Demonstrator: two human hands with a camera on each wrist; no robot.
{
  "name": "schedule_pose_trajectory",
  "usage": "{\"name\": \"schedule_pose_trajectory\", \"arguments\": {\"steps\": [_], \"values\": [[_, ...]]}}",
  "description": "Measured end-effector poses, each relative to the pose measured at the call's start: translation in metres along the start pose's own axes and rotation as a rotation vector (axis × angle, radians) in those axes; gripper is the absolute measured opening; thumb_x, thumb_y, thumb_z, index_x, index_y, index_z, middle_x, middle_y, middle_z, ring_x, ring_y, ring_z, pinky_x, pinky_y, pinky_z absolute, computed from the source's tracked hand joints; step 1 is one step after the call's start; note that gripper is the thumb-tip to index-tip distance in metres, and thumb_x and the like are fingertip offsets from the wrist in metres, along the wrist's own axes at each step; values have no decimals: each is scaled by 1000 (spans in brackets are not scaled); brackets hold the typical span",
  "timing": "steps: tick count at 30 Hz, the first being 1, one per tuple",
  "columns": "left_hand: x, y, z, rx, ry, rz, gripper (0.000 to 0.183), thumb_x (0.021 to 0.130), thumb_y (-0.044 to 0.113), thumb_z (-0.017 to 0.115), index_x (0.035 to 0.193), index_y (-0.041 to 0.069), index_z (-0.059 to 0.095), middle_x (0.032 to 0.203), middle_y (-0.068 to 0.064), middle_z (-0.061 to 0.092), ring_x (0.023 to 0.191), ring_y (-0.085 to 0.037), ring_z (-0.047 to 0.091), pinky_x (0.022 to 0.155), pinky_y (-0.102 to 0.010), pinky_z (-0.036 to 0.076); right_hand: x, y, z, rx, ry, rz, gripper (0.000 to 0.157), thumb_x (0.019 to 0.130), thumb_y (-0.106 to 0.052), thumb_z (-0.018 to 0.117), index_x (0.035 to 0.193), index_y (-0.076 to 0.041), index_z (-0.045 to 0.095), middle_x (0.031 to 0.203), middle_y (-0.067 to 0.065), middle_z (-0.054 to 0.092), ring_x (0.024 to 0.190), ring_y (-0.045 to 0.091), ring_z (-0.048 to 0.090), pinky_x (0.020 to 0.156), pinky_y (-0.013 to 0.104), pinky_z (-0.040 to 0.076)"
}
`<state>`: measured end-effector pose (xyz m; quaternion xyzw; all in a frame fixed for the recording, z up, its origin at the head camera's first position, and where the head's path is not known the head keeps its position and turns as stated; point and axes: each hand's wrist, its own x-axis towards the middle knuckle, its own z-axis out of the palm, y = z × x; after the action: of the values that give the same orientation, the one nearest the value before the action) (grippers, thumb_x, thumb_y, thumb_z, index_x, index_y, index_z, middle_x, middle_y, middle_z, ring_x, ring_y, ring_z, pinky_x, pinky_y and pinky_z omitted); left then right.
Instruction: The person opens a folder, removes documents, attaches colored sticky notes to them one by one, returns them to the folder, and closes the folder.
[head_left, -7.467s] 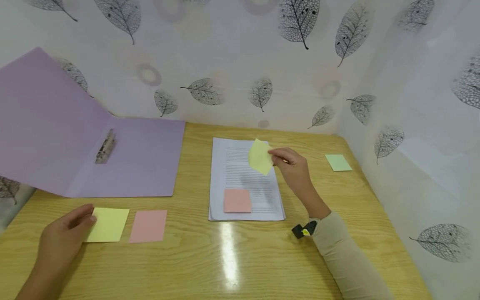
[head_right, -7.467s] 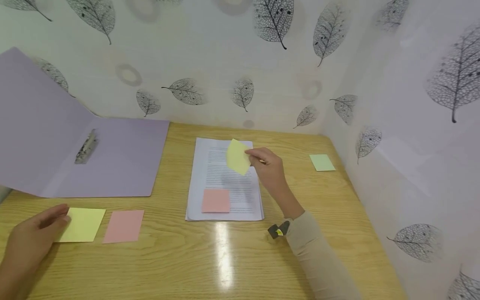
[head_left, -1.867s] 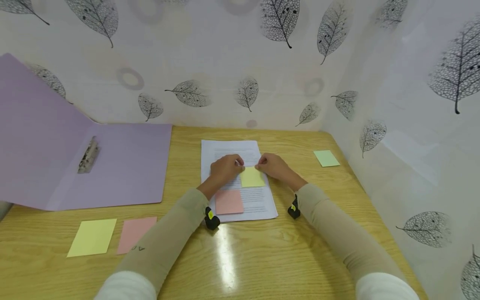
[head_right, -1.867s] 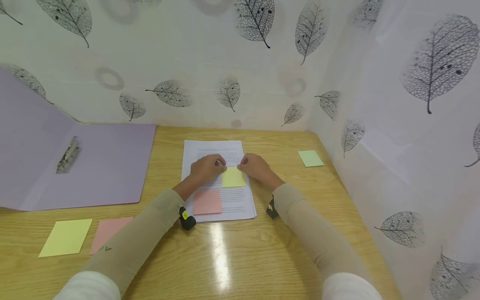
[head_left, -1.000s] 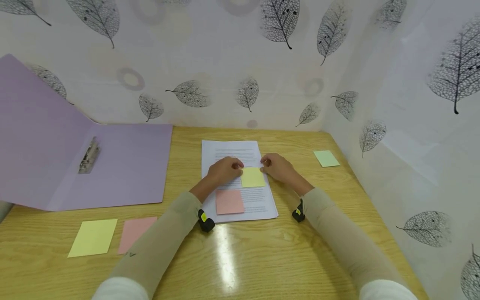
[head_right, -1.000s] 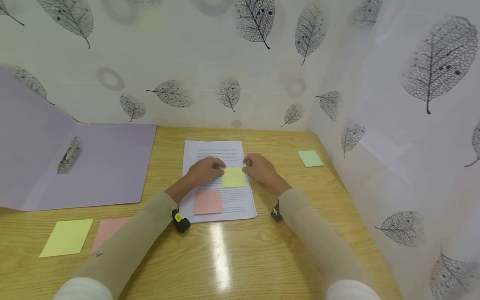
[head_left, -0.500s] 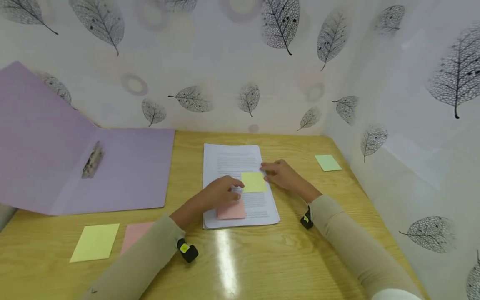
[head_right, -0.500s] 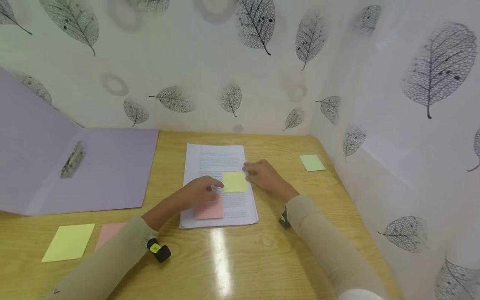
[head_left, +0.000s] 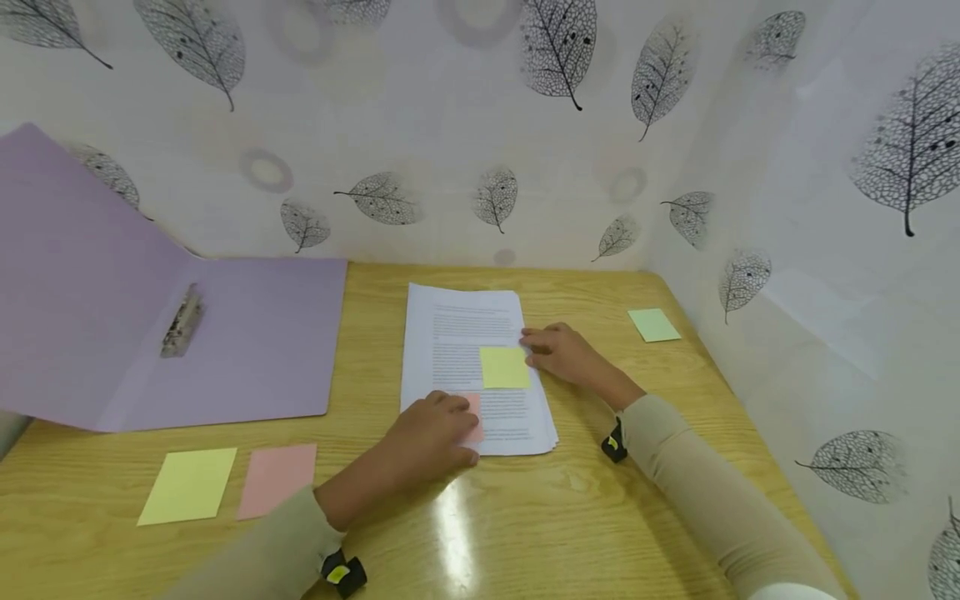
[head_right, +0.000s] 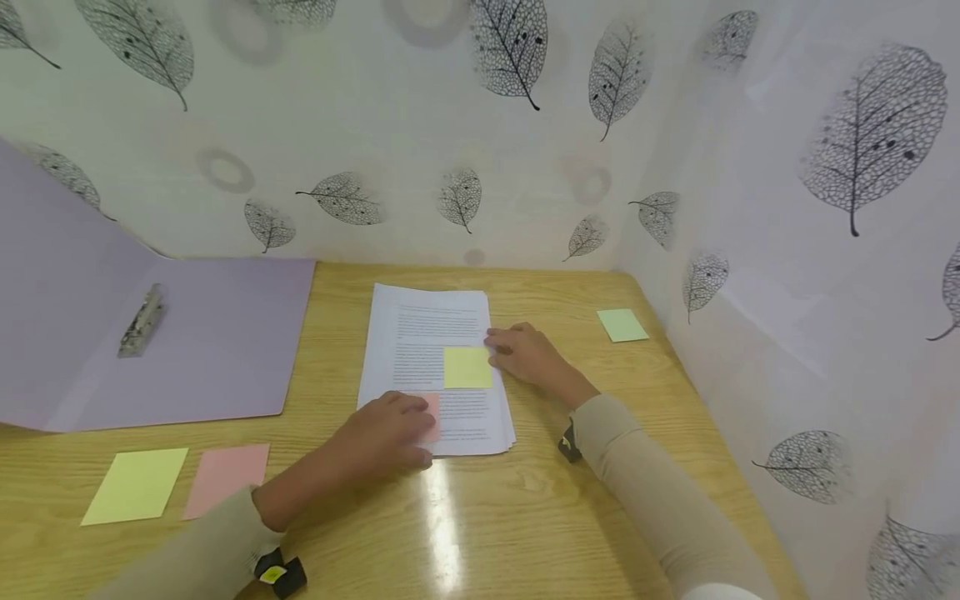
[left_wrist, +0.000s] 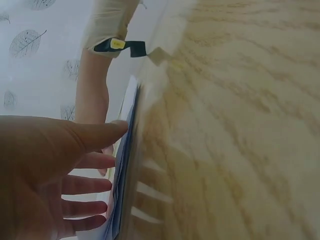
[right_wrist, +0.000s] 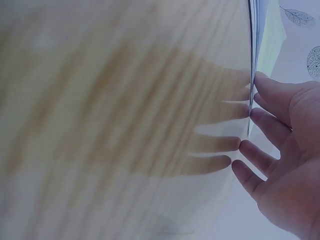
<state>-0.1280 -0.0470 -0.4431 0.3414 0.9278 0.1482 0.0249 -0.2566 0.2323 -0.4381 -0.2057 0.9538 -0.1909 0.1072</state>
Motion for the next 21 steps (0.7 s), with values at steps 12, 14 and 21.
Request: {"name": "schedule_pose_trajectory", "arguments": {"steps": [12, 14, 21], "values": [[-7, -2, -6, -142, 84, -3, 20, 103, 31, 58, 113, 20, 72, 126, 3, 69, 123, -23, 61, 97, -42, 54, -5, 5, -6, 158, 34, -61, 41, 101, -20, 62, 138, -4, 60, 151, 15, 50, 141, 40, 44, 118, 55, 33], [-7, -2, -10, -236, 95, -66, 23, 104, 28, 56, 120, 22, 72, 128, 6, 68, 125, -19, 62, 96, -41, 55, -7, 7, -8, 191, 42, -55, 42, 101, -20, 62, 139, -3, 59, 151, 18, 49, 141, 41, 43, 118, 56, 32], [-11, -7, -22, -320, 222, -153, 38, 101, 13, 62, 138, 22, 63, 119, 1, 73, 84, -10, 60, 68, -25, 48, -21, 12, -11, 231, 32, 14, 48, 102, -24, 61, 145, -4, 53, 153, 15, 48, 146, 38, 37, 119, 56, 30]]}}
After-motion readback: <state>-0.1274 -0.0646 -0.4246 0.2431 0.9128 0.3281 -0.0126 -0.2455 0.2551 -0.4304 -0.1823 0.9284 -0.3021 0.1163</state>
